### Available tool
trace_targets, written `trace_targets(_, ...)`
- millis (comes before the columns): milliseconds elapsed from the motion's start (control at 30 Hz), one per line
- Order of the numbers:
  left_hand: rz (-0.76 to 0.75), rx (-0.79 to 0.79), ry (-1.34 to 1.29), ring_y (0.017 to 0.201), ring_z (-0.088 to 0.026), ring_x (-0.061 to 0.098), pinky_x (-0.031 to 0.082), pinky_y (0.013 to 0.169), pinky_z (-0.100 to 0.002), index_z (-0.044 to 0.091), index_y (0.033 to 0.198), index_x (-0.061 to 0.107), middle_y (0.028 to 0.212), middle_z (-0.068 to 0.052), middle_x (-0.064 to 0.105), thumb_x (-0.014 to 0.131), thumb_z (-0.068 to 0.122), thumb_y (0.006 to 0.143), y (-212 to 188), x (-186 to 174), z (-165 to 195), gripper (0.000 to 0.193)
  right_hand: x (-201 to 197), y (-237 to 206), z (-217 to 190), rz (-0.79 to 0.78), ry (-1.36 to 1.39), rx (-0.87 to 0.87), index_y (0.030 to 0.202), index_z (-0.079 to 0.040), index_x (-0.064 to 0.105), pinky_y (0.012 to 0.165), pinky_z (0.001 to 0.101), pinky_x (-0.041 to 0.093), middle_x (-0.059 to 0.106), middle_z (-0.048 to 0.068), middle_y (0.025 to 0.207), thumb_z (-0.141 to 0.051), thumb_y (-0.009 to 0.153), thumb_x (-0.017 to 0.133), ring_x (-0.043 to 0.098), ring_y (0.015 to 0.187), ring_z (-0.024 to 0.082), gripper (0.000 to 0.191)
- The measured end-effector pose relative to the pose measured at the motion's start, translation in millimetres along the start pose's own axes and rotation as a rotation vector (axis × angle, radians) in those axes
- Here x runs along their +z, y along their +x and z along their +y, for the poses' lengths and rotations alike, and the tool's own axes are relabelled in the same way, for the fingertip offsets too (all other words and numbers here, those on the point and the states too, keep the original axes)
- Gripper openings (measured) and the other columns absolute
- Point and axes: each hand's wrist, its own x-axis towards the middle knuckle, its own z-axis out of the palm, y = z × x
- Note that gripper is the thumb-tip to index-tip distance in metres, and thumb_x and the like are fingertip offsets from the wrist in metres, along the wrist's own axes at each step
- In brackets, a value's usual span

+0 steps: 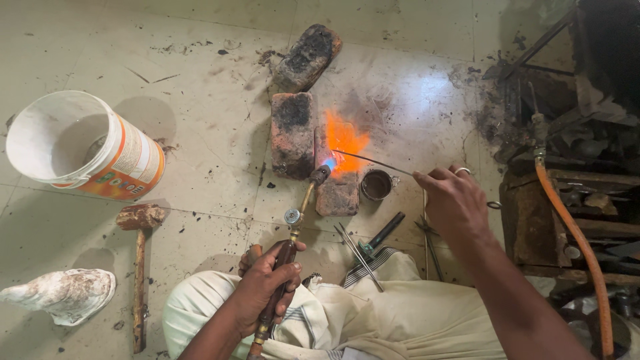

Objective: The person sits on the floor and uses a blowtorch to heat a small metal piece placed on bricks. They repeatedly dip a metal rod into a small container and apply it to the heated metal, likely adding solder or flux. The person adjusts the torch and rod throughout the process.

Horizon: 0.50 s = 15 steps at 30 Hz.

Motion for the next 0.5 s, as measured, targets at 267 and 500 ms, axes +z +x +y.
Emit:
trace_targets(267, -0.021, -0.003, -0.026, 0.037, -0.007, 0.047, 0.041, 0.030, -0.024, 0.014, 0.138, 0.050, 0.071, -0.003, 0.052, 0.062, 0.020, 0.093, 1, -1, 3, 0.046, -12, -4, 11, -0.075, -0.029, 0.051, 0.115, -0.024, 0.080, 0.081, 0.0413, 0.058, 0.077, 0.002, 0.105, -0.007, 0.087, 0.066, 0.068, 0.102, 0.030, 0.035)
trace_targets(500, -0.028, 0.006, -0.006, 0.035, -0.008, 0.047, 0.040, 0.029, -0.025, 0.012, 0.137, 0.050, 0.069, -0.003, 0.051, 0.061, 0.019, 0.093, 3, 3, 2, 0.046, 6, 6, 16, -0.061, -0.005, 0.070, 0.114, -0.026, 0.080, 0.084, 0.0424, 0.057, 0.076, 0.002, 0.104, -0.008, 0.090, 0.063, 0.069, 0.102, 0.029, 0.034)
